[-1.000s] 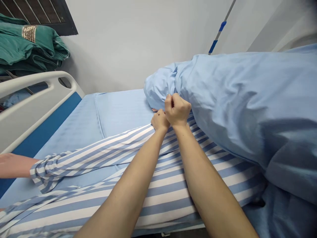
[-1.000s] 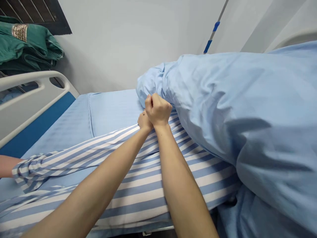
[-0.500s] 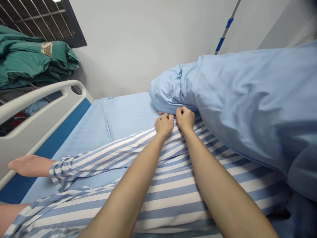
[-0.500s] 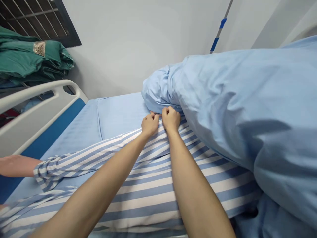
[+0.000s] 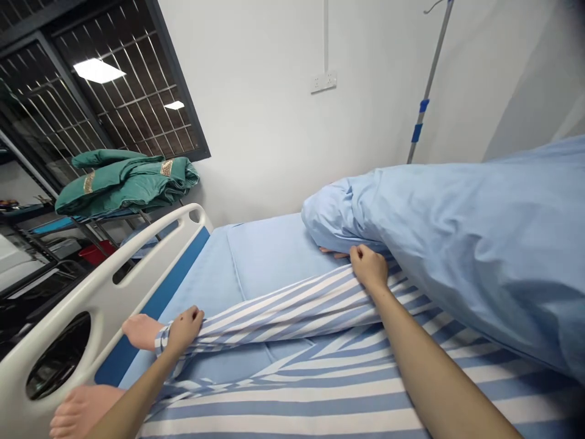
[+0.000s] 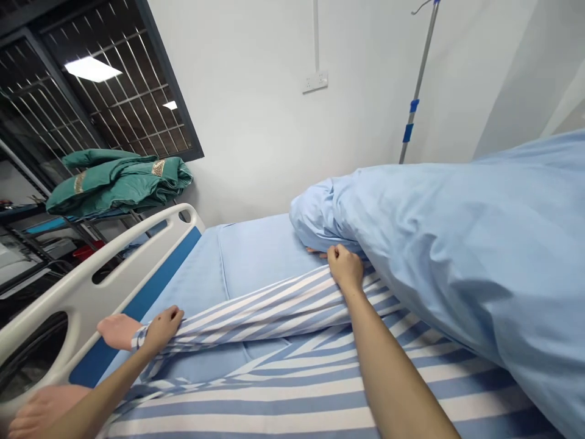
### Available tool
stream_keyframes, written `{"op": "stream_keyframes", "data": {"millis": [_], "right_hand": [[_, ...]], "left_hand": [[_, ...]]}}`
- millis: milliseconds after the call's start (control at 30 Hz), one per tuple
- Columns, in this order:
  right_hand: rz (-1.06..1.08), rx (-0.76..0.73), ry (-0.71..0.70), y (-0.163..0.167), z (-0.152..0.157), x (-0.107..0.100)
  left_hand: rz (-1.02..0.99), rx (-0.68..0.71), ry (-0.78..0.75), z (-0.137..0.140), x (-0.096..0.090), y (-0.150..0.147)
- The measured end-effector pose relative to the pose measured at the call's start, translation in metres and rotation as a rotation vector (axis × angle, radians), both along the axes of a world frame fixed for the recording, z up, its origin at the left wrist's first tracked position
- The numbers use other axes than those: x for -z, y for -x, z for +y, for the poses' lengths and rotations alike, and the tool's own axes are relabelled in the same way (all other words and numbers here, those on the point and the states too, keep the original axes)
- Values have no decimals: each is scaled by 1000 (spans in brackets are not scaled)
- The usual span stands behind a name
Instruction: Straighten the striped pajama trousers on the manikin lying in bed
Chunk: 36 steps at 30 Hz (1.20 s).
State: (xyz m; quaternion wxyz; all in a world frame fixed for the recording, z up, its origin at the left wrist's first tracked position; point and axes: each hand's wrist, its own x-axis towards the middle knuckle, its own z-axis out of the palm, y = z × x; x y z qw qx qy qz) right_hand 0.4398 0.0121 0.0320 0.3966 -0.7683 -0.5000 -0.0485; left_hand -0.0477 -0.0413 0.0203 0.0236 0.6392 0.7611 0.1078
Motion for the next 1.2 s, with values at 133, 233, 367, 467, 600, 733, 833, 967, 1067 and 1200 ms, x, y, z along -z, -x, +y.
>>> {"op": "stream_keyframes", "data": {"millis": [133,233,367,467,600,733,833,967,1067,1200], "right_hand": [[-8,-7,14,0,-1,0],[-31,1,80,2,-1,0],[-67,46,255,5,3,-5],[-56,129,348,15,10,-10],[-16,28,303,78,18,-8],[80,-315,236,224,8,10],[156,-481,122,344,-11,23],[305,-517,27,430,-30,29],[370,-612,9,433,-32,30],[470,-688,-16,421,-28,32]], "left_hand": [[177,-114,-45,-2,10,-9],[242,-113,-97,-2,14,-24],[219,-109,-147,-5,14,-24],[174,-125,-174,-5,14,-21],[117,-120,-212,-5,16,-21],[54,-94,-220,-6,17,-19],[-5,-47,-198,-7,15,-14],[-55,-31,-119,-9,11,-7],[-55,-23,-113,-12,11,-4],[-56,24,-137,-13,13,-2]]}}
